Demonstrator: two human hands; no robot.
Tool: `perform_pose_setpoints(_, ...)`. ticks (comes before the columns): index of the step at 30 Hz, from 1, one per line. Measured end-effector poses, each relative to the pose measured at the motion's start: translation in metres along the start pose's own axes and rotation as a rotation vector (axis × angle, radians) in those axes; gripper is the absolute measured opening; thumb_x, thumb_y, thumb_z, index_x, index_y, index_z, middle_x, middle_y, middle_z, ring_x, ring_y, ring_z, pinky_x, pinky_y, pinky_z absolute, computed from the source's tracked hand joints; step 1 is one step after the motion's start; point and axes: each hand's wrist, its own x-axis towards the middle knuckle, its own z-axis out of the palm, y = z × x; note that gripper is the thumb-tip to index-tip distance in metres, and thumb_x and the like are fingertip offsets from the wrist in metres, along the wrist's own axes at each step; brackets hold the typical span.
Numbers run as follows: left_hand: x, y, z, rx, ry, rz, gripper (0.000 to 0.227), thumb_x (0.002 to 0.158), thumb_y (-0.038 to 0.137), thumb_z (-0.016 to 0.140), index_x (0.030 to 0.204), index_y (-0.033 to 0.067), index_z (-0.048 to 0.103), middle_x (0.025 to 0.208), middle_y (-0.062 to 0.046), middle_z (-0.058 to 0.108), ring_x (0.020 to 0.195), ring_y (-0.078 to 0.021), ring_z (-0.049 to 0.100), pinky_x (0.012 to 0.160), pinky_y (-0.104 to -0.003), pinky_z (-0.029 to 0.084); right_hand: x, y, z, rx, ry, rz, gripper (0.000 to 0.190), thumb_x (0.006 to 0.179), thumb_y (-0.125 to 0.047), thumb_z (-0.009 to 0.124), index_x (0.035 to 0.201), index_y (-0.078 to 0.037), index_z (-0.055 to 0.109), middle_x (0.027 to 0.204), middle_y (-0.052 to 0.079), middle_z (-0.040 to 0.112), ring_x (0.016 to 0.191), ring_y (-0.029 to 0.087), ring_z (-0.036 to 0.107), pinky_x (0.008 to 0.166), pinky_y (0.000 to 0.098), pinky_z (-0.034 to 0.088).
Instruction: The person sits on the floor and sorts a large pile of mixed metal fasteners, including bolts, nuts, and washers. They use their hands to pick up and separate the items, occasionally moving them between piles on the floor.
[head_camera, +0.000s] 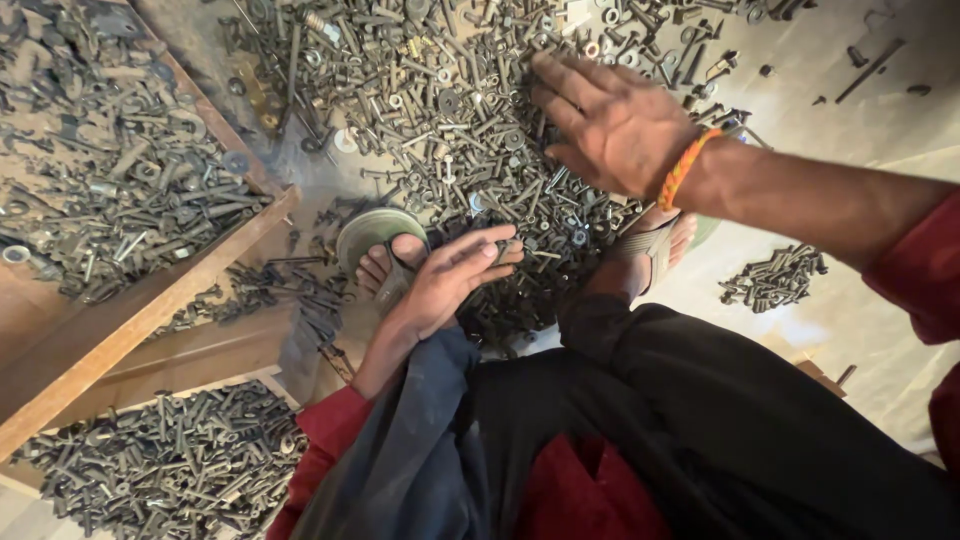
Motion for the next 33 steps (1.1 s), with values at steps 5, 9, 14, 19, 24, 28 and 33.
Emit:
perform_pose_setpoints(5, 0.0, -0.001, -0.003, -0.001, -0.018, 0.004, 0.047, 0.109, 0.017, 0.05, 0.15, -0.0068, 0.047, 0.136, -0.017, 0.063, 0.129, -0.0255, 0.061, 0.112, -0.04, 0.049, -0.014, -0.007, -0.005, 0.089, 0.017, -0.021, 0.062, 0.095, -0.036, 0.064, 0.144, 0.001, 0.056, 0.154, 0.019, 0.054, 0.141, 0.033, 0.053, 0.113, 0.044, 0.046)
perform_pose_setpoints(9, 0.0, 0.003, 0.002, 0.017, 0.013, -0.017, 0.047, 0.108, 0.017, 0.049, 0.149, -0.0066, 0.047, 0.136, -0.017, 0.063, 0.128, -0.0253, 0.062, 0.111, -0.04, 0.05, -0.007, 0.01, -0.011, 0.071, -0.067, -0.004, 0.047, 0.1, -0.037, 0.065, 0.135, -0.005, 0.062, 0.135, 0.015, 0.064, 0.128, 0.032, 0.061, 0.11, 0.0462, 0.049)
perform_pose_setpoints(14, 0.001, -0.001, 0.0, 0.004, 0.003, 0.005, 0.047, 0.109, 0.016, 0.05, 0.15, -0.0072, 0.048, 0.135, -0.018, 0.063, 0.129, -0.0263, 0.062, 0.112, -0.041, 0.05, 0.015, 0.033, -0.011, 0.132, 0.183, 0.042, 0.037, 0.105, -0.022, 0.068, 0.138, -0.005, 0.065, 0.123, 0.013, 0.07, 0.108, 0.03, 0.069, 0.085, 0.0423, 0.059)
perform_pose_setpoints(19, 0.002, 0.002, 0.002, 0.013, 0.004, 0.005, 0.047, 0.109, 0.015, 0.05, 0.15, -0.0059, 0.047, 0.138, -0.017, 0.062, 0.13, -0.0255, 0.061, 0.113, -0.04, 0.049, 0.037, 0.052, 0.013, -0.02, 0.12, 0.027, 0.04, 0.098, -0.014, 0.067, 0.138, -0.013, 0.069, 0.094, 0.006, 0.07, 0.074, 0.023, 0.068, 0.061, 0.0366, 0.057)
perform_pose_setpoints(24, -0.001, 0.004, 0.002, -0.006, 0.019, -0.007, 0.047, 0.109, 0.016, 0.05, 0.151, -0.0051, 0.046, 0.14, -0.017, 0.061, 0.131, -0.0246, 0.06, 0.113, -0.04, 0.048, 0.05, 0.048, 0.025, -0.329, 0.099, -0.197, 0.02, 0.113, -0.024, 0.061, 0.107, -0.005, 0.065, 0.085, 0.004, 0.068, 0.062, 0.019, 0.063, 0.054, 0.0362, 0.052)
perform_pose_setpoints(28, -0.001, 0.004, 0.003, 0.033, 0.003, -0.009, 0.047, 0.109, 0.016, 0.05, 0.151, -0.0042, 0.046, 0.14, -0.016, 0.061, 0.132, -0.0246, 0.06, 0.114, -0.039, 0.048, 0.053, 0.037, 0.012, -0.188, 0.089, -0.086, 0.027, 0.102, -0.028, 0.061, 0.113, -0.004, 0.064, 0.065, 0.008, 0.062, 0.047, 0.022, 0.062, 0.036, 0.0356, 0.048)
perform_pose_setpoints(33, -0.002, 0.002, -0.002, 0.013, -0.01, 0.008, 0.047, 0.109, 0.015, 0.049, 0.152, -0.0038, 0.046, 0.141, -0.016, 0.061, 0.132, -0.0241, 0.06, 0.114, -0.04, 0.048, 0.04, 0.039, 0.021, -0.138, -0.005, -0.023, 0.025, 0.099, -0.034, 0.062, 0.111, -0.013, 0.062, 0.064, 0.005, 0.058, 0.048, 0.022, 0.057, 0.036, 0.0386, 0.042)
